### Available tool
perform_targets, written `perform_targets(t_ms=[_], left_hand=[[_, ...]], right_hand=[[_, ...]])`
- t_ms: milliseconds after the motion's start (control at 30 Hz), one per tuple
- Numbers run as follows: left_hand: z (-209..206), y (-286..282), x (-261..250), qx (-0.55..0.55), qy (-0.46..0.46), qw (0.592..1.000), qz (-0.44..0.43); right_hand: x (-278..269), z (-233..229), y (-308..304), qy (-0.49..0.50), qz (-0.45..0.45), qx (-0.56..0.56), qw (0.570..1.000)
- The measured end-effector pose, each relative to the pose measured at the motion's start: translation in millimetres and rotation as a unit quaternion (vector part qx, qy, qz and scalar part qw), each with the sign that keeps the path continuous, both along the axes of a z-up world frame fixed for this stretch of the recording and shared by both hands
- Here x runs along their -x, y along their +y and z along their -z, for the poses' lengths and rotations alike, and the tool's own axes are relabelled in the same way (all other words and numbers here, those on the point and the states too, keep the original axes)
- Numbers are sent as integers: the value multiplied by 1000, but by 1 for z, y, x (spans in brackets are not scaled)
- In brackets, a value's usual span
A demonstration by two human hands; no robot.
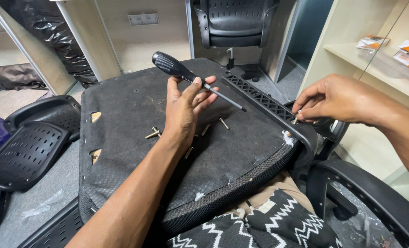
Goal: The person uses a screwdriver to fasten screws into a black plastic frame attached to a chair seat. They repeatedly pick up screws, align them in the frame holes, and tighten them with the screwdriver.
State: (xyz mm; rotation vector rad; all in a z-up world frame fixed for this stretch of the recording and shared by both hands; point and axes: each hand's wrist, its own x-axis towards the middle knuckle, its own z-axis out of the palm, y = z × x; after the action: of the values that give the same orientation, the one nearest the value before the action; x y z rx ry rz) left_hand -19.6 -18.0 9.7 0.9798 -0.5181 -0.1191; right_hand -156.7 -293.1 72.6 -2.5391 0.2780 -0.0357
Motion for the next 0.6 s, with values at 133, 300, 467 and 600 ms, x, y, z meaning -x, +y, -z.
perform_targets(t_ms=[133, 300, 467, 600], left_hand=[[-2, 0, 2, -3, 5, 1000, 2], [-5, 2, 3, -5, 4, 1000, -6], [-5, 4, 4, -22, 7, 1000, -13], [-5, 4, 5, -17, 4, 1000, -12]], right_hand=[[1, -2, 5, 19, 12, 119, 993], [-1, -3, 7, 27, -2, 159, 987], [-1, -1, 3, 30, 4, 125, 992], [-2, -2, 7, 27, 10, 185, 982]])
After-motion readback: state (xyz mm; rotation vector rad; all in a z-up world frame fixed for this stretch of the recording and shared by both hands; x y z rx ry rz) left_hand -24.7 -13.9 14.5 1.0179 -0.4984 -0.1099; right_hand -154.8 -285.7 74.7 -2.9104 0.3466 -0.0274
